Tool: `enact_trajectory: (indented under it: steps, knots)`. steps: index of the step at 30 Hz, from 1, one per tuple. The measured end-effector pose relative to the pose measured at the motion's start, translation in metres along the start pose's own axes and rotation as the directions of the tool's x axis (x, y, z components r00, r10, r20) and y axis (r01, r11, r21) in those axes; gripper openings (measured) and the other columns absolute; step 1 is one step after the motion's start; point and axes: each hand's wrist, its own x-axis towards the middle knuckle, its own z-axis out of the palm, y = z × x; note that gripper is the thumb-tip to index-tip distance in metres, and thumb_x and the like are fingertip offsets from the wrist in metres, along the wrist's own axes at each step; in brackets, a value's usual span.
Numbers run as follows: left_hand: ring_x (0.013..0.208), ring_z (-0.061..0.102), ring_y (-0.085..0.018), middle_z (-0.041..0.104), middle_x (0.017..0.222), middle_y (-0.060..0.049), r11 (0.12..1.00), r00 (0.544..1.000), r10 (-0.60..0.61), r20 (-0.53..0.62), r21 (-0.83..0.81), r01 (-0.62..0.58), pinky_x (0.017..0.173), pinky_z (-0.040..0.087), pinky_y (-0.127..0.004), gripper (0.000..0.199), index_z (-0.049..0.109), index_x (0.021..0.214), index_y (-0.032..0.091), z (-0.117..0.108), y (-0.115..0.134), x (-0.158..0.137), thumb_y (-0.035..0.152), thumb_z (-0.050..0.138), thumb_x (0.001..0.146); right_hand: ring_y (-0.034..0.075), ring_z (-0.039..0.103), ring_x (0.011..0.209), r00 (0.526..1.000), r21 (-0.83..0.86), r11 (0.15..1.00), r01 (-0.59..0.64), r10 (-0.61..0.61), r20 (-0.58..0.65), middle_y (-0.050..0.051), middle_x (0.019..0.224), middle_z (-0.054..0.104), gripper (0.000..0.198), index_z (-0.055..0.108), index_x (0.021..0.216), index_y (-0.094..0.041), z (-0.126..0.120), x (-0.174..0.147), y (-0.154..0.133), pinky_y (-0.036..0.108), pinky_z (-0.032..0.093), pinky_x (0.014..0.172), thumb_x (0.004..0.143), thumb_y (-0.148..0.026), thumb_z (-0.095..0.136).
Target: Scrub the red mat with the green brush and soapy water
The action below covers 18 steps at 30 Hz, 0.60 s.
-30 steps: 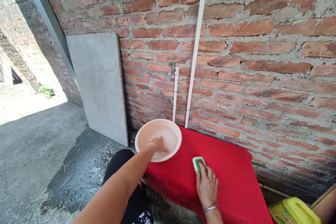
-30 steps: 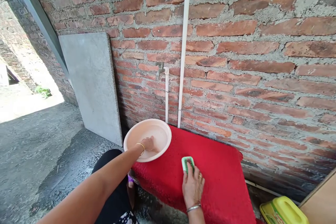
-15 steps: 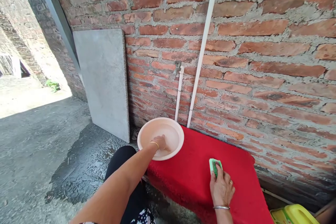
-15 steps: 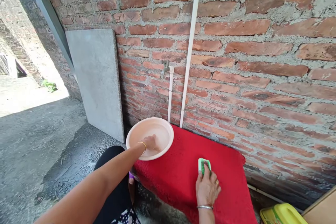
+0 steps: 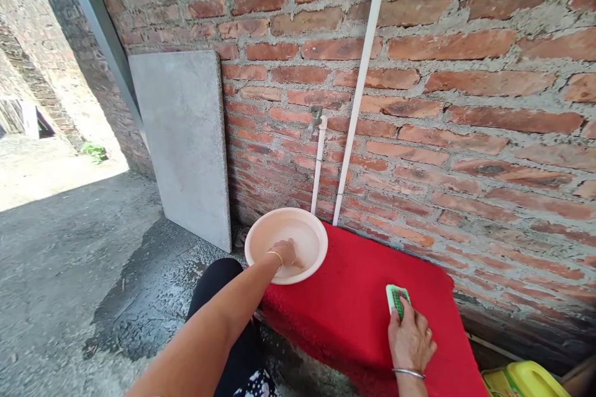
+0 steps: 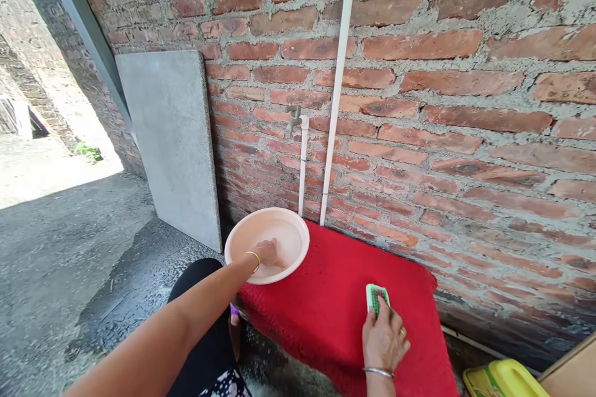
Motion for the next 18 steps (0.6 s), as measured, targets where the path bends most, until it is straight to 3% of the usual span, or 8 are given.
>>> enact_trajectory:
  steps: [3, 5, 8, 10, 12, 15, 18]
  knots:
    - [0.129, 0.053, -0.042, 0.053, 0.144, -0.024, 0.999, 1.0, -0.021, 0.024, 0.046, 0.019, 0.101, 0.046, -0.049, 0.105, 0.041, 0.145, 0.017, 0.0, 0.001, -0.003, 0.065, 0.072, 0.056, 0.03, 0.062, 0.09, 1.0, 0.022, 0.999, 0.024, -0.024, -0.008, 0.017, 0.116, 0.064, 0.051, 0.06, 0.134, -0.021, 0.0, -0.01, -0.015, 0.041, 0.044, 0.071, 0.1, -0.043, 0.03]
    - [0.131, 0.051, -0.043, 0.051, 0.145, -0.025, 0.998, 0.999, -0.032, 0.029, 0.062, 0.031, 0.102, 0.044, -0.05, 0.108, 0.039, 0.145, 0.017, -0.002, 0.003, -0.008, 0.065, 0.073, 0.055, 0.028, 0.062, 0.096, 0.984, 0.097, 0.981, 0.171, -0.176, 0.041, 0.015, 0.12, 0.064, 0.046, 0.063, 0.13, -0.023, 0.004, -0.022, -0.037, 0.04, 0.045, 0.077, 0.099, -0.039, 0.033]
    - [0.133, 0.049, -0.044, 0.049, 0.146, -0.026, 0.997, 0.999, -0.042, 0.03, 0.064, 0.04, 0.104, 0.042, -0.052, 0.112, 0.037, 0.146, 0.015, -0.006, 0.005, -0.016, 0.065, 0.075, 0.053, 0.025, 0.061, 0.106, 0.892, 0.236, 0.883, 0.406, -0.439, 0.106, 0.01, 0.127, 0.063, 0.042, 0.064, 0.13, -0.029, 0.01, -0.032, -0.062, 0.038, 0.045, 0.088, 0.098, -0.036, 0.037]
    - [0.132, 0.05, -0.044, 0.049, 0.145, -0.025, 0.997, 0.999, -0.04, 0.032, 0.061, 0.038, 0.104, 0.043, -0.053, 0.11, 0.038, 0.145, 0.017, -0.009, 0.007, -0.021, 0.067, 0.074, 0.054, 0.023, 0.061, 0.109, 0.862, 0.285, 0.849, 0.445, -0.492, 0.121, 0.008, 0.129, 0.063, 0.042, 0.062, 0.132, -0.031, 0.012, -0.03, -0.062, 0.038, 0.045, 0.091, 0.098, -0.036, 0.037]
    - [0.131, 0.05, -0.043, 0.05, 0.145, -0.024, 0.997, 0.999, -0.039, 0.037, 0.062, 0.036, 0.103, 0.043, -0.052, 0.108, 0.039, 0.144, 0.018, -0.011, 0.007, -0.024, 0.067, 0.073, 0.054, 0.023, 0.062, 0.108, 0.895, 0.272, 0.883, 0.383, -0.427, 0.129, 0.008, 0.129, 0.063, 0.043, 0.062, 0.132, -0.03, 0.012, -0.02, -0.047, 0.038, 0.046, 0.089, 0.097, -0.035, 0.037]
    - [0.131, 0.051, -0.042, 0.05, 0.145, -0.024, 0.997, 0.999, -0.032, 0.036, 0.072, 0.029, 0.104, 0.043, -0.051, 0.108, 0.038, 0.144, 0.017, -0.011, 0.007, -0.024, 0.068, 0.073, 0.055, 0.027, 0.063, 0.101, 0.981, 0.164, 0.975, 0.148, -0.166, 0.101, 0.013, 0.125, 0.063, 0.045, 0.061, 0.132, -0.026, 0.006, -0.002, -0.013, 0.04, 0.047, 0.08, 0.097, -0.038, 0.036]
    - [0.131, 0.052, -0.041, 0.051, 0.145, -0.025, 0.996, 0.998, -0.025, 0.052, 0.086, 0.02, 0.105, 0.043, -0.05, 0.107, 0.038, 0.145, 0.017, -0.01, 0.007, -0.019, 0.066, 0.073, 0.056, 0.031, 0.063, 0.092, 0.997, 0.084, 0.994, -0.07, 0.069, 0.018, 0.018, 0.117, 0.063, 0.052, 0.058, 0.136, -0.021, 0.0, 0.01, 0.003, 0.043, 0.046, 0.073, 0.098, -0.045, 0.033]
